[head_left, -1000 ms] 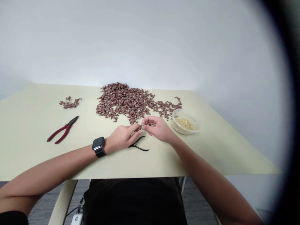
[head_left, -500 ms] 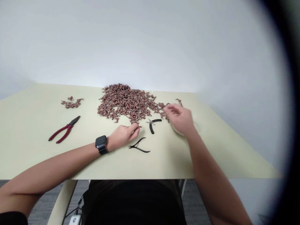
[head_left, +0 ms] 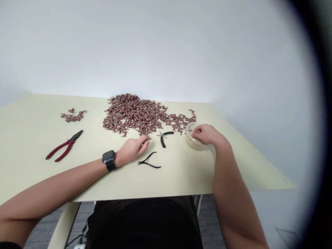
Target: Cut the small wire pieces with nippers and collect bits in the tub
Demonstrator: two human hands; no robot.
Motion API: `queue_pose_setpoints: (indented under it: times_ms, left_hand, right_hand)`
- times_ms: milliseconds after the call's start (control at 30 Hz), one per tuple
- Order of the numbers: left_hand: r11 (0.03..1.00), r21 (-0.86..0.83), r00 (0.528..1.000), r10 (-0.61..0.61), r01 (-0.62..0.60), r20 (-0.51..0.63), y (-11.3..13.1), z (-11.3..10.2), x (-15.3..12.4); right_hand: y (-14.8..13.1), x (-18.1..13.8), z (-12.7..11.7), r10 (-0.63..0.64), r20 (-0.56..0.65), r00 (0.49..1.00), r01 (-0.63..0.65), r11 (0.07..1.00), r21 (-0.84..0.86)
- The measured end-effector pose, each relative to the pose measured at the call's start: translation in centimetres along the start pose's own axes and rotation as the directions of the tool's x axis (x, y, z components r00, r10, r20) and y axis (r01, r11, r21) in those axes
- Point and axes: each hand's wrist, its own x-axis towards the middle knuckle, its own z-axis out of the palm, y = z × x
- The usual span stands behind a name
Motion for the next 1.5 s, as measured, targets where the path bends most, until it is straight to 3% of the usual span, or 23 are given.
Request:
queue_pose_setpoints:
  times_ms: [167, 333, 567, 933, 1300, 1500]
  left_hand:
    - [1.0, -0.005, 1.0, -0.006, 0.006, 0.013, 0.0, 0.0, 0.0]
    - [1.0, -0.016, 1.0, -0.004, 0.005, 0.017, -0.1, 0.1, -0.1]
    - [0.999, -0.034, 1.0, -0.004, 0.004, 0.009, -0.1, 0.1, -0.1]
    - [0.999, -0.041, 1.0, -0.006, 0.007, 0.012, 0.0, 0.0, -0.1]
    - [0.999, -0.039, 1.0, 0.005, -0.005, 0.01, -0.1, 0.1, -0.1]
    - [0.999, -0.036, 1.0, 0.008, -0.007, 0.011, -0.1, 0.1, -0.1]
  right_hand:
    - [0.0, 0.2, 0.3, -0.036, -0.026, 0.999, 0.036, 0.999, 0.007]
    - [0.0, 0.1, 0.2, -0.023, -0.127, 0.992, 0.035, 0.995, 0.095]
    - [0.0, -0.1, -0.3, -0.023, -0.123, 0.992, 0.048, 0.978, 0.204]
    - [0.1, -0.4, -0.5, 0.078, -0.137, 0.987, -0.03, 0.946, 0.323]
    - [-0.9, -1.2, -1.0, 0.135, -0.189, 0.973, -0.016, 0.852, 0.523]
    - [-1.2, -1.3, -1.2, 0.135, -0.114, 0.984, -0.026, 0.748, 0.663]
